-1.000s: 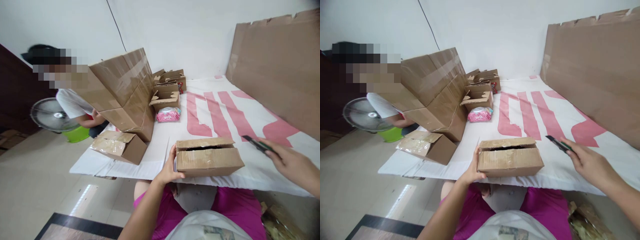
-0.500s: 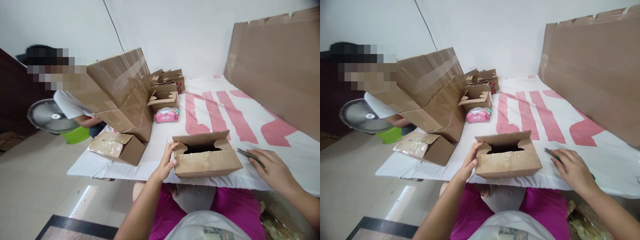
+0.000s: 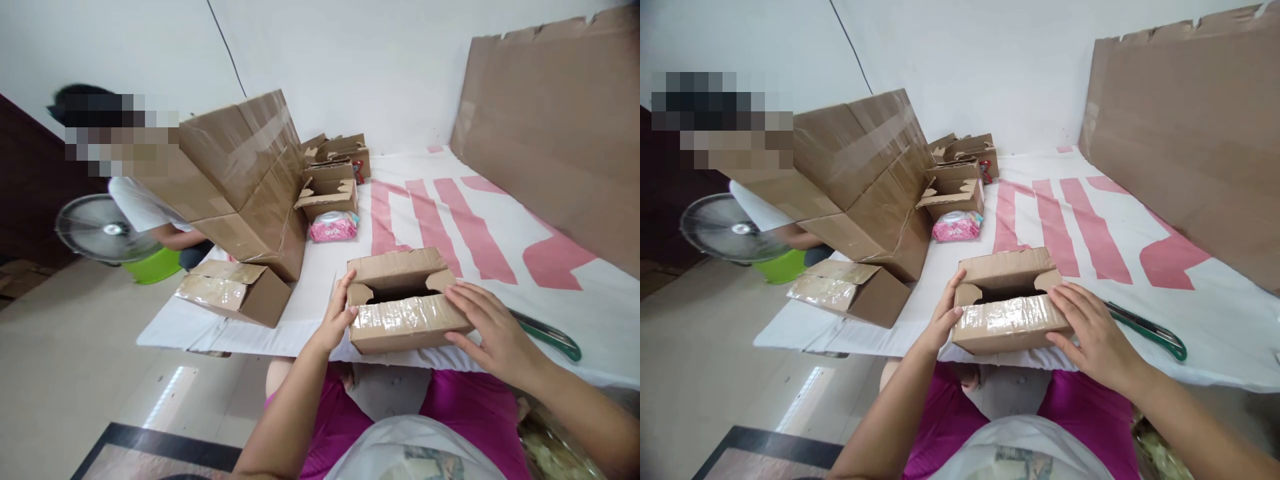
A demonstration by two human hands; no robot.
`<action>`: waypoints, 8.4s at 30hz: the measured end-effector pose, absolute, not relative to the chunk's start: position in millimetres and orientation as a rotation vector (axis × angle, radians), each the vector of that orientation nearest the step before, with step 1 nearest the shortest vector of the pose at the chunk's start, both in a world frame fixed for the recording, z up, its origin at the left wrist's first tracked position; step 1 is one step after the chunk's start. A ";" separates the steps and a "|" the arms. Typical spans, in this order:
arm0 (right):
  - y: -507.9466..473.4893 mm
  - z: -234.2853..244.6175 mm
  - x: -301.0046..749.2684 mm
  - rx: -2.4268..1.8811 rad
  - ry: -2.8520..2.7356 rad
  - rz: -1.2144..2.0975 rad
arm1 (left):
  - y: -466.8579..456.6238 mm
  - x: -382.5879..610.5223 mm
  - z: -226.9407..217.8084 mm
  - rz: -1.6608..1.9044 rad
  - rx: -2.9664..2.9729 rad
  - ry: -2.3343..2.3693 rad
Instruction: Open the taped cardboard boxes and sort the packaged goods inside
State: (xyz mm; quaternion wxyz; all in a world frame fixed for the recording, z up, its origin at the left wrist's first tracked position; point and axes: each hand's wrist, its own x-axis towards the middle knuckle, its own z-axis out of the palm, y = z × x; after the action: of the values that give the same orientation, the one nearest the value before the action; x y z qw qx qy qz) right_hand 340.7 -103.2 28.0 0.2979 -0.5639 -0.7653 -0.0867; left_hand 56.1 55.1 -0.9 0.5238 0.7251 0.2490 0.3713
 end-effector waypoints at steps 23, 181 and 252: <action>-83.3 71.9 336.5 -1.465 -1.896 -0.183 | 47.1 73.2 -8.7 1.176 1.553 0.580; -163.3 80.1 322.1 -1.758 -2.242 -0.461 | 17.4 59.9 50.3 0.631 2.411 0.821; -167.9 57.1 311.4 -1.839 -2.006 -0.028 | 15.5 60.1 56.5 0.573 2.458 0.824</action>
State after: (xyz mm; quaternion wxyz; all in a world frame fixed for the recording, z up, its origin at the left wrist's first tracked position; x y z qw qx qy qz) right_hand 311.4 -167.9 57.1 0.2086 -0.6610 -0.7208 -0.0100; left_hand 60.1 15.5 56.5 0.2409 0.8985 0.3014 0.2095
